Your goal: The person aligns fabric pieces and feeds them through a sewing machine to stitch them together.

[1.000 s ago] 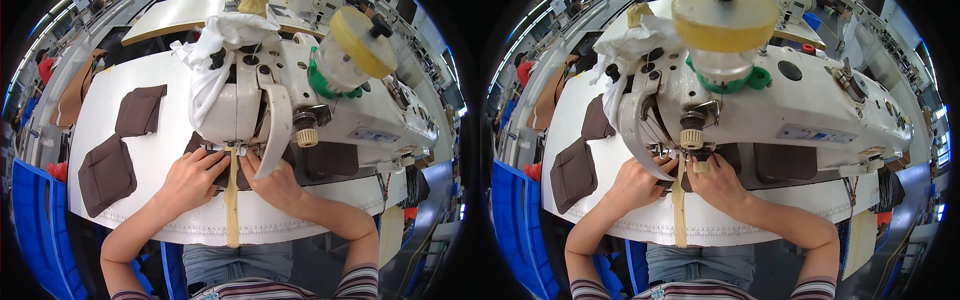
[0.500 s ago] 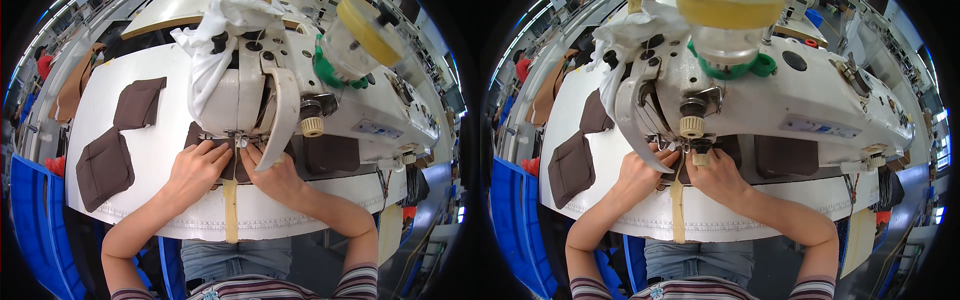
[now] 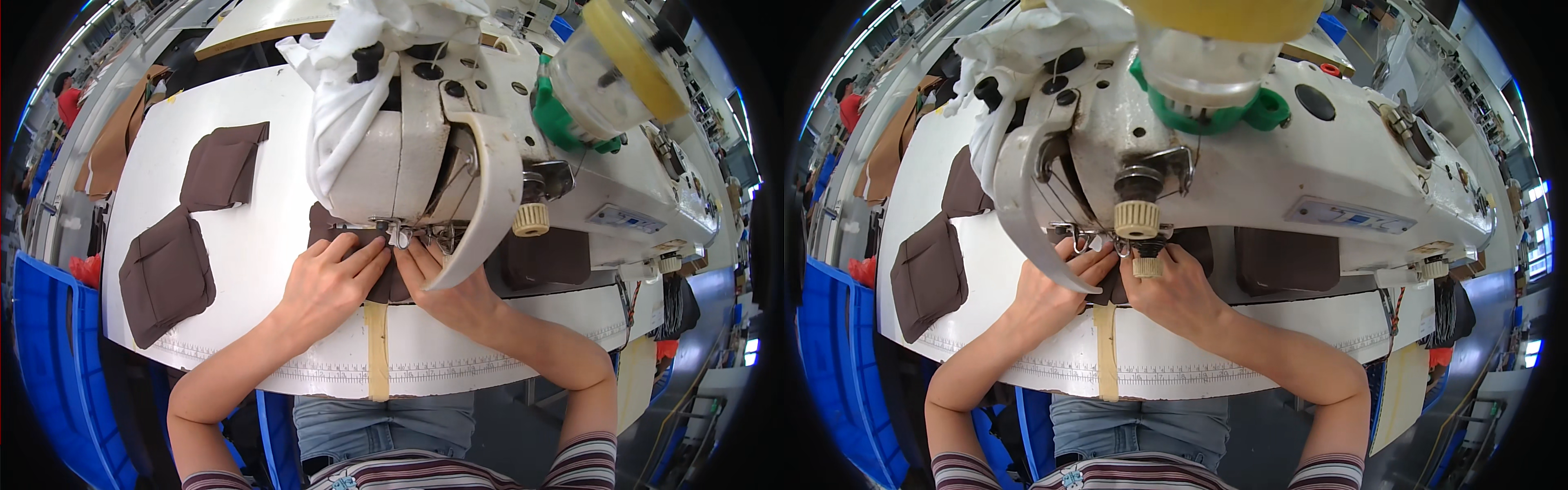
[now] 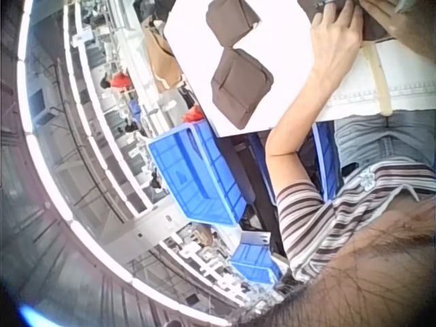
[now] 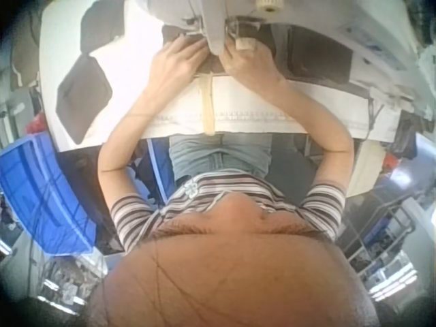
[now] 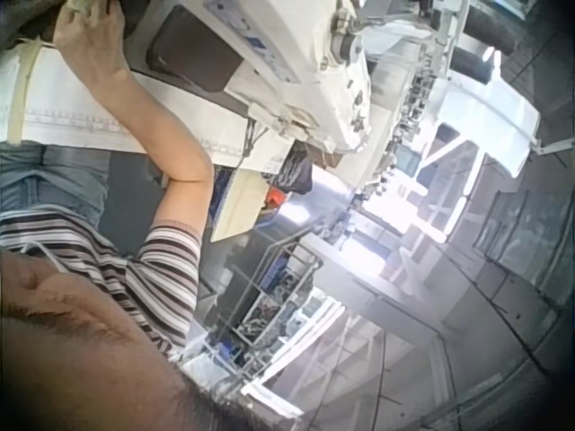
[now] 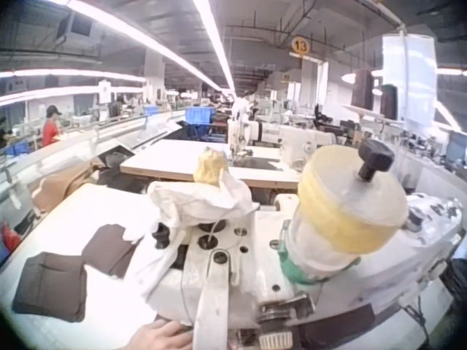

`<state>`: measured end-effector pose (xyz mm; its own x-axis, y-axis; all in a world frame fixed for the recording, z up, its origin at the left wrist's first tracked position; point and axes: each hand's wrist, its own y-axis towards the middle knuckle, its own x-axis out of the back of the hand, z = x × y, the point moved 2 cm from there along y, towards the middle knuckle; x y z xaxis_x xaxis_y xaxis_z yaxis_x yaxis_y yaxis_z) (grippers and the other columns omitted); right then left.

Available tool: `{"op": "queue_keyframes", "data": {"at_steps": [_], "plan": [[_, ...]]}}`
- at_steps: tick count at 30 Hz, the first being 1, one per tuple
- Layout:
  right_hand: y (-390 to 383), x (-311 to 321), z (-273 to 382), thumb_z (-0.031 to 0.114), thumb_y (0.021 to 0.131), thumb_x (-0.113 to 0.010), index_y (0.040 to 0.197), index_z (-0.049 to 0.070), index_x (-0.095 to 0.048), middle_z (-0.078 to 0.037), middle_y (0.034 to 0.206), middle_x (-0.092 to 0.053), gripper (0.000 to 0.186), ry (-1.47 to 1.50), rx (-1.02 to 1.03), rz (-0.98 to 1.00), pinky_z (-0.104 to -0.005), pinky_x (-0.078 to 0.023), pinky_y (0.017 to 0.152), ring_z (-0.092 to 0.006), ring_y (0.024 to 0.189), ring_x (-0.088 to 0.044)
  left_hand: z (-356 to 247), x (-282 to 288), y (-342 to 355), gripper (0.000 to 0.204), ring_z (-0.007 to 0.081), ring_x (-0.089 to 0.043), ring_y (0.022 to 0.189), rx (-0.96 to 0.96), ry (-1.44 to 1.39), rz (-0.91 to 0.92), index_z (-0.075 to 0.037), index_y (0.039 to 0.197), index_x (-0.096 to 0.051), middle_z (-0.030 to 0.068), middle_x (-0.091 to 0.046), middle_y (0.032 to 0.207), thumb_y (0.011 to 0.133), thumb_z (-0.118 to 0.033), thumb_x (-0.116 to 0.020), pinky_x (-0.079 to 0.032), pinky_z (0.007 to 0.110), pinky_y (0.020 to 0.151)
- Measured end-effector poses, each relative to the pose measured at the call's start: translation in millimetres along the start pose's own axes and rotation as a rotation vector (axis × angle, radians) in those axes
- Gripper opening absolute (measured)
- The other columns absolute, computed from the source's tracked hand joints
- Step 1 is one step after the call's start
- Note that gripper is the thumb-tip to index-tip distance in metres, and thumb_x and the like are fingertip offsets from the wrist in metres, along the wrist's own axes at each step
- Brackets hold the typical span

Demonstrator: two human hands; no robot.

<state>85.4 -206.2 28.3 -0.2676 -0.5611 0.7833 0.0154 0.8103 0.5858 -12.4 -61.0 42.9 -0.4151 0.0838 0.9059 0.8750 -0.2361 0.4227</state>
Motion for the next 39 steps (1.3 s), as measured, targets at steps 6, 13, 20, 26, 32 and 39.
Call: {"op": "queue_keyframes", "data": {"at_steps": [6,13,20,26,32,39], "plan": [[-2.1,-3.1,-2.4,0.004,0.065,-0.064,0.089,-0.004,-0.067,-0.006,0.073,-0.060,0.025,0.003,0.010,-0.008,-0.0291,-0.050,0.062,-0.0176,0.068,-0.058,0.4,-1.6,2.1,0.033,0.0167,-0.059,0.092,-0.028,0.019,-0.030,-0.001,0.102,-0.071,0.0073,-0.068,0.112,0.071,-0.008,-0.065,-0.047,0.026,0.064],[0.3,-2.6,-1.2,0.004,0.065,-0.065,0.087,-0.003,-0.066,-0.006,0.072,-0.059,0.023,-0.024,0.017,0.001,-0.0283,-0.050,0.061,-0.0175,0.067,-0.058,-0.6,-3.0,0.8,0.033,0.0164,-0.059,0.091,-0.019,0.035,-0.023,0.001,0.102,-0.070,0.0083,-0.067,0.114,0.070,-0.008,-0.065,-0.046,0.026,0.064],[-3.5,0.5,0.5,0.004,0.066,-0.065,0.089,-0.003,-0.065,-0.010,0.080,-0.063,0.024,0.021,-0.006,0.040,-0.0300,-0.054,0.066,-0.0193,0.072,-0.061,-1.2,-5.7,-2.5,0.037,0.0164,-0.058,0.091,-0.022,0.012,-0.045,0.003,0.106,-0.068,0.0097,-0.067,0.115,0.070,-0.009,-0.065,-0.046,0.026,0.067],[-25.2,16.4,10.7,0.010,0.071,-0.066,0.090,0.001,-0.066,-0.012,0.095,-0.068,0.022,0.215,-0.001,0.010,-0.0321,-0.057,0.076,-0.0232,0.084,-0.065,3.0,0.7,-14.1,0.032,0.0200,-0.064,0.095,-0.155,-0.248,-0.054,0.000,0.101,-0.066,0.0089,-0.067,0.106,0.071,-0.009,-0.065,-0.055,0.030,0.074],[-28.9,18.0,12.9,0.012,0.072,-0.066,0.088,0.004,-0.066,-0.008,0.094,-0.069,0.018,0.260,0.029,-0.035,-0.0306,-0.056,0.072,-0.0213,0.090,-0.067,-0.8,0.1,-19.3,0.026,0.0205,-0.067,0.092,-0.238,-0.251,-0.131,0.000,0.095,-0.066,0.0082,-0.067,0.096,0.071,-0.008,-0.065,-0.058,0.029,0.070],[-26.6,18.5,13.0,0.011,0.071,-0.066,0.085,0.004,-0.066,-0.006,0.089,-0.069,0.016,0.274,0.044,-0.055,-0.0302,-0.056,0.071,-0.0198,0.087,-0.068,-3.6,-3.4,-19.7,0.024,0.0202,-0.066,0.091,-0.258,-0.225,-0.184,0.000,0.092,-0.067,0.0079,-0.068,0.093,0.069,-0.008,-0.065,-0.058,0.029,0.069]]}}
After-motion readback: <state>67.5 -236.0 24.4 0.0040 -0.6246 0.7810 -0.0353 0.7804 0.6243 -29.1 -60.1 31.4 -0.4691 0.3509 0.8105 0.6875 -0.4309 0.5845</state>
